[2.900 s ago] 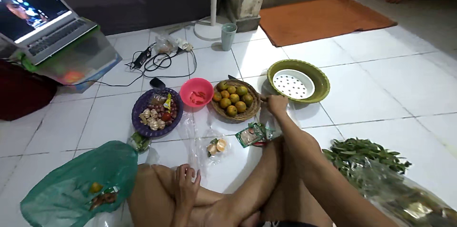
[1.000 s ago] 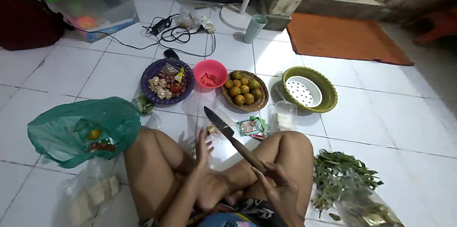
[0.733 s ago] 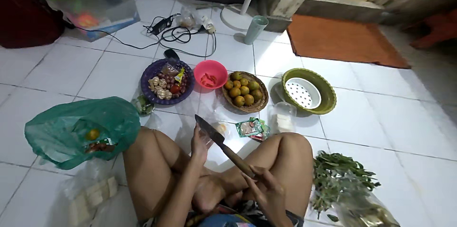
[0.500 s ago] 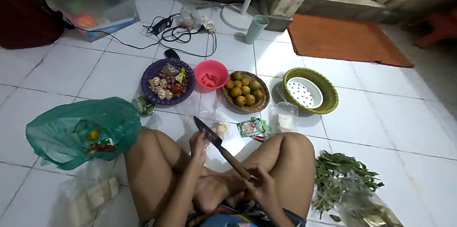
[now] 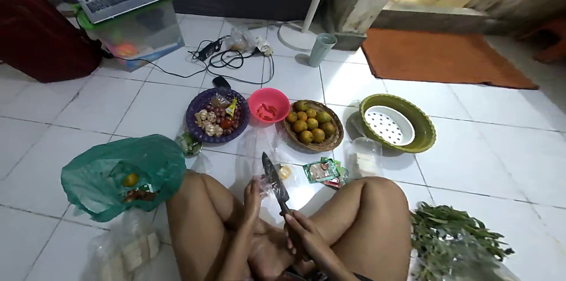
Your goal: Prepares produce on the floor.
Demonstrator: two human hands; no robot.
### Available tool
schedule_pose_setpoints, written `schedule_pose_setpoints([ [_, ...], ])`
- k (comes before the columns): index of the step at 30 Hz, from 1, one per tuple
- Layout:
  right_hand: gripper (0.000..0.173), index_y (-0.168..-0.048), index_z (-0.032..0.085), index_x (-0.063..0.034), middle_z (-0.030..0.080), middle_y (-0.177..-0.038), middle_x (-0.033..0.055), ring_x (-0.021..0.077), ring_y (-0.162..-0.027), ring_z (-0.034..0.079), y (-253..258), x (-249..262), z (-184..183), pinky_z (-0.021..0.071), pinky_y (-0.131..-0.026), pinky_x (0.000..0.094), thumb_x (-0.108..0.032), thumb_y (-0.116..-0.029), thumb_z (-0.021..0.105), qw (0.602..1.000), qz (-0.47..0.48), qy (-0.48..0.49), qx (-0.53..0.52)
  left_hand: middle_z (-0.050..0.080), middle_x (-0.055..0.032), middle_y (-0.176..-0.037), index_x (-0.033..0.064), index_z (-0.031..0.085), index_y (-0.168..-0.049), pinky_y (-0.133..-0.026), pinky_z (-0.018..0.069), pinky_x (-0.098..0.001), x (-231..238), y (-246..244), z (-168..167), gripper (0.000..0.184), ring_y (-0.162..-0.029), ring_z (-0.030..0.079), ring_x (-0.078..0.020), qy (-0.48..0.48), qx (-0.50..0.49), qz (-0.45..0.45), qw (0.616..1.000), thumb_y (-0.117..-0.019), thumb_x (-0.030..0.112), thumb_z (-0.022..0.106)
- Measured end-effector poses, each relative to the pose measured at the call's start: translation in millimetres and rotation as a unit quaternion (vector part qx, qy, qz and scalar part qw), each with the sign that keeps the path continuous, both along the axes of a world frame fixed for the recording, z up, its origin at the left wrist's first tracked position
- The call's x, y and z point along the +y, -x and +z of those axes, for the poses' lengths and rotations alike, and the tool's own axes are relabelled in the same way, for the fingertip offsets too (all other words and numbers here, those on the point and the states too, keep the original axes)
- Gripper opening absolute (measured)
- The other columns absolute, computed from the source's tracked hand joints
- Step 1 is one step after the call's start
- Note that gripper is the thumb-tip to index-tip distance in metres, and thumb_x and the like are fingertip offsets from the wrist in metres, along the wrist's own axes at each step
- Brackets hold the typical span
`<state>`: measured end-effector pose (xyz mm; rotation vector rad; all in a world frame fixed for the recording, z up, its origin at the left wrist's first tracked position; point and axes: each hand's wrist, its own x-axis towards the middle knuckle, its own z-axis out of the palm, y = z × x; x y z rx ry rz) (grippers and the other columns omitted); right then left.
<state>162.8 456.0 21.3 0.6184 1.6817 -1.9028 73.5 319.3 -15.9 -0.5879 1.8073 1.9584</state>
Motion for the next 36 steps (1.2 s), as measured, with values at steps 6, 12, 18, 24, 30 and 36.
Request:
schedule_pose_setpoints([
  [6, 0.026, -0.125, 0.053, 0.0045, 0.060, -0.084, 0.0055, 0.0096, -0.059, 0.060, 4, 2, 1, 0.0555, -0.057, 0.0261, -0.012, -0.1064, 0.047, 0.998, 0.034, -0.061, 0.009, 0.051, -0.0274, -0.139, -0.0044, 0.037, -0.150, -0.094, 0.0480, -0.0498, -15, 7, 8, 0.069, -0.112, 0.059, -0.0350, -0.084, -0.144, 0.013, 0.986, -0.1111, 0.050, 0.017],
  [12, 0.024, -0.121, 0.055, 0.0026, 0.054, -0.076, 0.0022, 0.0079, -0.056, 0.050, 4, -11, -6, 0.0465, -0.054, 0.0263, -0.016, -0.1053, 0.050, 0.994, 0.070, -0.079, 0.006, 0.055, -0.0230, -0.121, -0.0071, 0.046, -0.138, -0.086, 0.0505, -0.0411, 0, 2, -3, 0.039, -0.101, 0.057, -0.0267, -0.047, -0.091, 0.038, 0.994, -0.1129, 0.019, 0.031],
  [18, 0.027, -0.121, 0.057, 0.0049, 0.055, -0.076, 0.0052, 0.0116, -0.058, 0.052, 10, -13, -18, 0.0482, -0.057, 0.0295, -0.017, -0.1069, 0.051, 0.990, 0.039, -0.135, 0.017, 0.063, -0.0284, -0.102, -0.0110, 0.043, -0.141, -0.077, 0.0541, -0.0472, -2, 15, -33, 0.038, -0.084, 0.065, -0.0346, 0.231, -0.011, 0.001, 0.973, -0.1112, 0.010, 0.033],
  [24, 0.026, -0.121, 0.056, 0.0044, 0.053, -0.074, 0.0024, 0.0089, -0.056, 0.050, 13, -6, -8, 0.0460, -0.055, 0.0253, -0.017, -0.1083, 0.050, 0.993, 0.018, -0.114, 0.001, 0.055, -0.0147, -0.076, -0.0120, 0.049, -0.130, -0.057, 0.0496, -0.0346, -3, 19, -42, 0.045, -0.057, 0.053, -0.0192, 0.167, -0.003, 0.048, 0.985, -0.1140, 0.022, 0.026],
  [30, 0.026, -0.122, 0.055, 0.0031, 0.053, -0.076, 0.0026, 0.0093, -0.057, 0.051, 14, -8, -13, 0.0465, -0.056, 0.0257, -0.018, -0.1089, 0.048, 0.995, 0.028, -0.094, -0.018, 0.055, -0.0081, -0.074, -0.0127, 0.053, -0.127, -0.060, 0.0537, -0.0284, -4, 15, -47, 0.042, -0.058, 0.056, -0.0114, 0.064, 0.021, 0.064, 0.996, -0.1133, 0.021, 0.031],
  [36, 0.024, -0.118, 0.055, 0.0028, 0.052, -0.072, 0.0024, 0.0089, -0.053, 0.050, 21, -20, -25, 0.0459, -0.051, 0.0243, -0.019, -0.1101, 0.047, 0.997, 0.013, -0.064, -0.045, 0.065, -0.0266, -0.110, -0.0120, 0.053, -0.132, -0.081, 0.0544, -0.0413, -8, 26, -54, 0.035, -0.089, 0.066, -0.0281, 0.186, 0.004, -0.017, 0.982, -0.1113, 0.009, 0.033],
])
